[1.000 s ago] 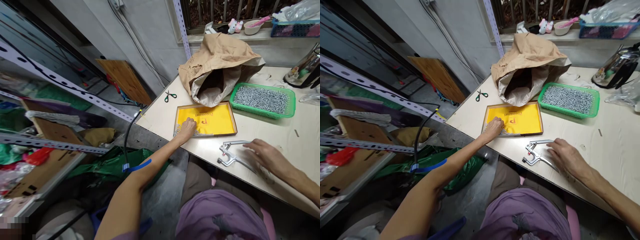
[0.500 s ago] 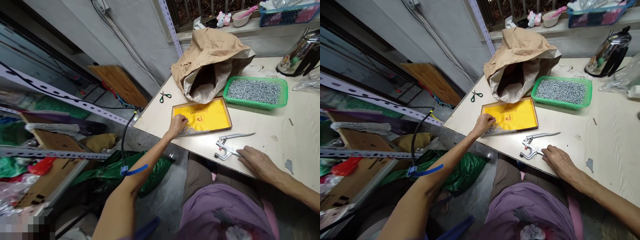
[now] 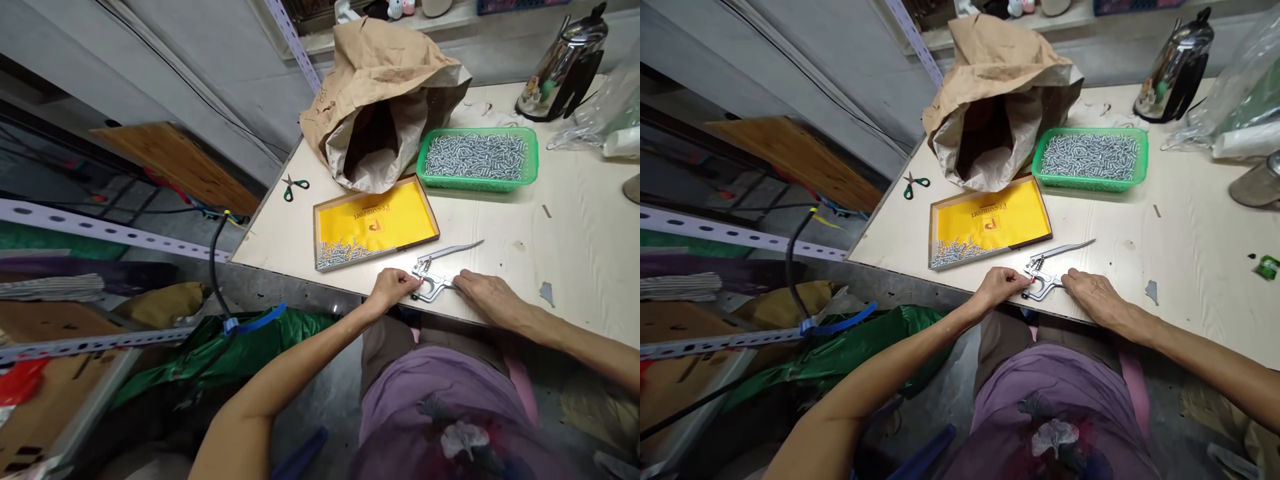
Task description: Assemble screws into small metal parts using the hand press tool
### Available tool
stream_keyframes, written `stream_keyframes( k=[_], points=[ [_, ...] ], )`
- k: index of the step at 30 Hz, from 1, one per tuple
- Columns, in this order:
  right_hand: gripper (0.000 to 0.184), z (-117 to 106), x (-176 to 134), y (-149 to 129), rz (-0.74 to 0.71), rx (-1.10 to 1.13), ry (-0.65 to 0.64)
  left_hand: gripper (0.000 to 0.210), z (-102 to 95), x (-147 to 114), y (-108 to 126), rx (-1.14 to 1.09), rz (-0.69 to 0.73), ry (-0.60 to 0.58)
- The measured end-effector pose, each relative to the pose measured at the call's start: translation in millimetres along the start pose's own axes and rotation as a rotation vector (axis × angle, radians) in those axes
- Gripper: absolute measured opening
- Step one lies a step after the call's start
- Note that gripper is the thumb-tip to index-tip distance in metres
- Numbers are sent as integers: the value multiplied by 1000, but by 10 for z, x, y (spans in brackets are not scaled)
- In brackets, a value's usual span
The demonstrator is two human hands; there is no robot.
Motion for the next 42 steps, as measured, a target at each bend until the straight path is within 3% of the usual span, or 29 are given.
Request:
stream_keyframes(
  k=[6, 13, 15, 19, 24, 28, 34, 36, 38, 42],
  points=[
    [17, -36, 16, -28, -5, 5, -11, 17, -25, 36, 82, 124, -79, -52],
    [13, -52, -26, 14, -70, 0, 52, 20, -8, -11, 76, 55, -247, -272],
    [28, -55, -33, 91, -102, 3, 132, 22, 1, -43, 85, 49, -278, -280],
    [81, -8, 14, 323, -108, -93, 222, 30, 27, -90, 114, 38, -328, -280],
    [102, 59, 127, 505, -133, -108, 172, 28, 59, -124, 116, -11, -376, -220],
    [99, -11, 203, 493, -126, -63, 151, 25, 83, -155, 109, -52, -377, -170],
    [65, -118, 184, 364, -90, -57, 123, 20, 115, -180, 90, -64, -361, -118],
    [55, -125, 149, 321, -70, -37, 114, 20, 113, -209, 61, -16, -333, -121],
    [45, -120, 113, 282, -58, -4, 119, 20, 103, -253, 42, 110, -212, -75],
    [38, -91, 64, 225, -41, 17, 142, 10, 156, -307, 122, 489, 304, 141]
  ],
)
Point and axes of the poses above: each hand's wrist, its own x-axis towards the middle knuckle, its own z-axis out of the palm, y = z × x, the point moved 2 cm from there along x, towards the middle knuckle, and after that the axes turned 1 degree about y, right-handed, at the moved point
